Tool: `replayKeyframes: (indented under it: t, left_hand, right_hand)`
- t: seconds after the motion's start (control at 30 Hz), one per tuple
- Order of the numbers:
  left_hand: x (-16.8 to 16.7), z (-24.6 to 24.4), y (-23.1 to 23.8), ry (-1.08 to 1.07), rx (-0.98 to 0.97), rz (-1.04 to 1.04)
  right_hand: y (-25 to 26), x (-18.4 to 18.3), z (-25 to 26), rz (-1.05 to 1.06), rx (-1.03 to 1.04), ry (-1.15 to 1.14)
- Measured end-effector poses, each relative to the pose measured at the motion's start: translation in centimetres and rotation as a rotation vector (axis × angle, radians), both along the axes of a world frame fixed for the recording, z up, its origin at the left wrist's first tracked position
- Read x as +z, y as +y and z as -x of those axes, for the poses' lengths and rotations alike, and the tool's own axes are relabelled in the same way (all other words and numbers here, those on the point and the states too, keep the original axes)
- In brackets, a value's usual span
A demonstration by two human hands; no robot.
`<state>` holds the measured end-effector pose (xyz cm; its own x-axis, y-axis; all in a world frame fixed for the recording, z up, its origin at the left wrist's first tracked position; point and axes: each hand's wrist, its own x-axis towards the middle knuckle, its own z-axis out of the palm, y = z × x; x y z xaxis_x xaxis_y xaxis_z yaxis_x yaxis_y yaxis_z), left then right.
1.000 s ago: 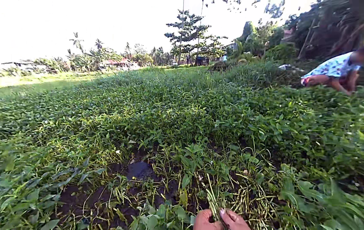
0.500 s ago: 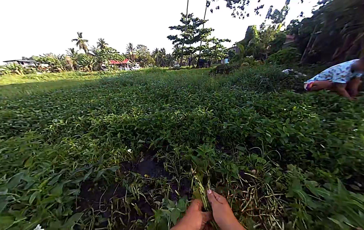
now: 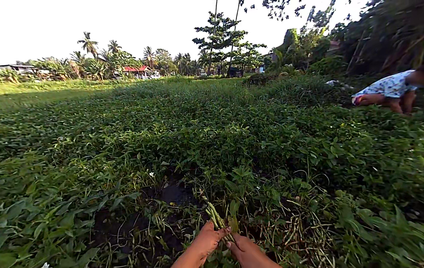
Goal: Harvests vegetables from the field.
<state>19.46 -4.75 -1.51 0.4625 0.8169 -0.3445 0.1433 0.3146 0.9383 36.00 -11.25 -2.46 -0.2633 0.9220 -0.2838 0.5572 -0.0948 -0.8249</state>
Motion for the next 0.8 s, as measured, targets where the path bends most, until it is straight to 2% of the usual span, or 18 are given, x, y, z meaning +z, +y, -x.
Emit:
replayKeyframes:
  t: [0.07, 0.13, 0.3, 0.4, 0.5, 0.63, 0.7, 0.8]
  left_hand:
    - [0.2, 0.4, 0.3, 0.001, -0.009, 0.032]
    - [0.7, 1.4, 0.7, -0.087, -0.042, 0.147]
    - [2.4, 4.7, 1.1, -0.372, -0.171, 0.303]
    - [3.4, 5.9, 0.8, -0.366, -0.160, 0.292]
    - [4.2, 8.2, -0.2, -0.274, -0.084, 0.271]
    - [3.3, 14.7, -2.4, -0.098, -0.089, 0.164]
    - [2.4, 17.9, -3.9, -0.070, 0.007, 0.169]
    - [0.2, 22.3, -6.4, -0.184, 0.352, 0.253]
  right_hand:
    - [0.3, 0.3, 0.4, 0.002, 0.051, -0.032]
    - [0.6, 0.1, 0.4, 0.034, 0.084, 0.003]
    - [0.9, -0.5, -0.6, 0.156, 0.165, 0.356]
    - [1.5, -0.7, -0.5, 0.148, 0.238, 0.447]
    - [1.9, -0.5, 1.7, 0.075, 0.278, 0.286]
    - [1.9, -0.6, 7.2, -0.005, 0.459, -0.014]
    - [1.8, -1.6, 10.6, -0.040, 0.537, -0.022]
    - [2.2, -4.1, 15.8, -0.080, 0.598, 0.036]
